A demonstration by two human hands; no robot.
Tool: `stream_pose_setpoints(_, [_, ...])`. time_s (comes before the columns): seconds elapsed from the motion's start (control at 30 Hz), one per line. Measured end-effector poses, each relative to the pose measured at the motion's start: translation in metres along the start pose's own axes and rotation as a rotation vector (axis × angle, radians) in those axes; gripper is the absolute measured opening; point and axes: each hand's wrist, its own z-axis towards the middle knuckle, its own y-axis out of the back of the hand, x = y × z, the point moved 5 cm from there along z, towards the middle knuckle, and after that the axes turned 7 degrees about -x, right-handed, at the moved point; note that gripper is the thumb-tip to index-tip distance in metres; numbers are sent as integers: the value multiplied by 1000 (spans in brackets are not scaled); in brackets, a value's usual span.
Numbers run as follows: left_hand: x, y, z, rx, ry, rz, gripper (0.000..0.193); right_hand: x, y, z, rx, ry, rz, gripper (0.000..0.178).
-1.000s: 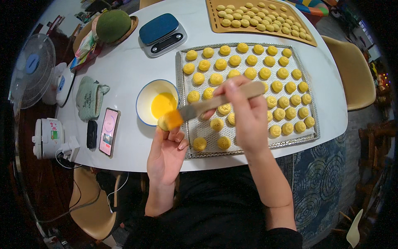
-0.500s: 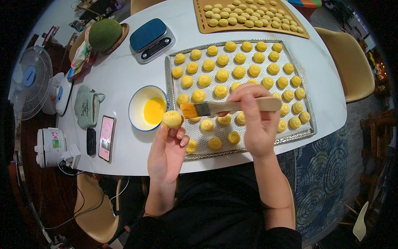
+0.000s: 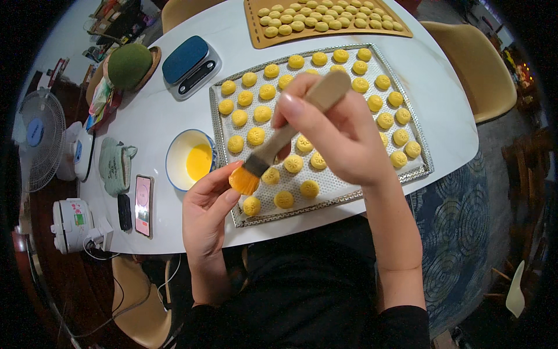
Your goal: The person brushes a yellow liquid onto small round cookies arranged on a baking sheet. They pick up each cookie, apply the liquid with a brush, and place it back on the tray.
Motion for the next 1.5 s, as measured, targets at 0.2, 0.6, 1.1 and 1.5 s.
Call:
stream_pose_setpoints(0.2, [-8, -7, 2, 69, -55, 142, 47, -1, 1, 13, 51, -172, 116, 23])
stream_pose_setpoints(0.6, [0, -12, 8, 239, 62, -99, 68, -37, 18, 7, -70, -483, 147, 26])
stream_pose_setpoints(1.1, [35, -19, 13, 239, 150, -642, 54, -31, 21, -39, -414, -230, 423, 24])
stream_pose_setpoints(1.5, [47, -38, 10, 350, 311, -806, 39, -33, 47, -42, -466, -94, 374, 24])
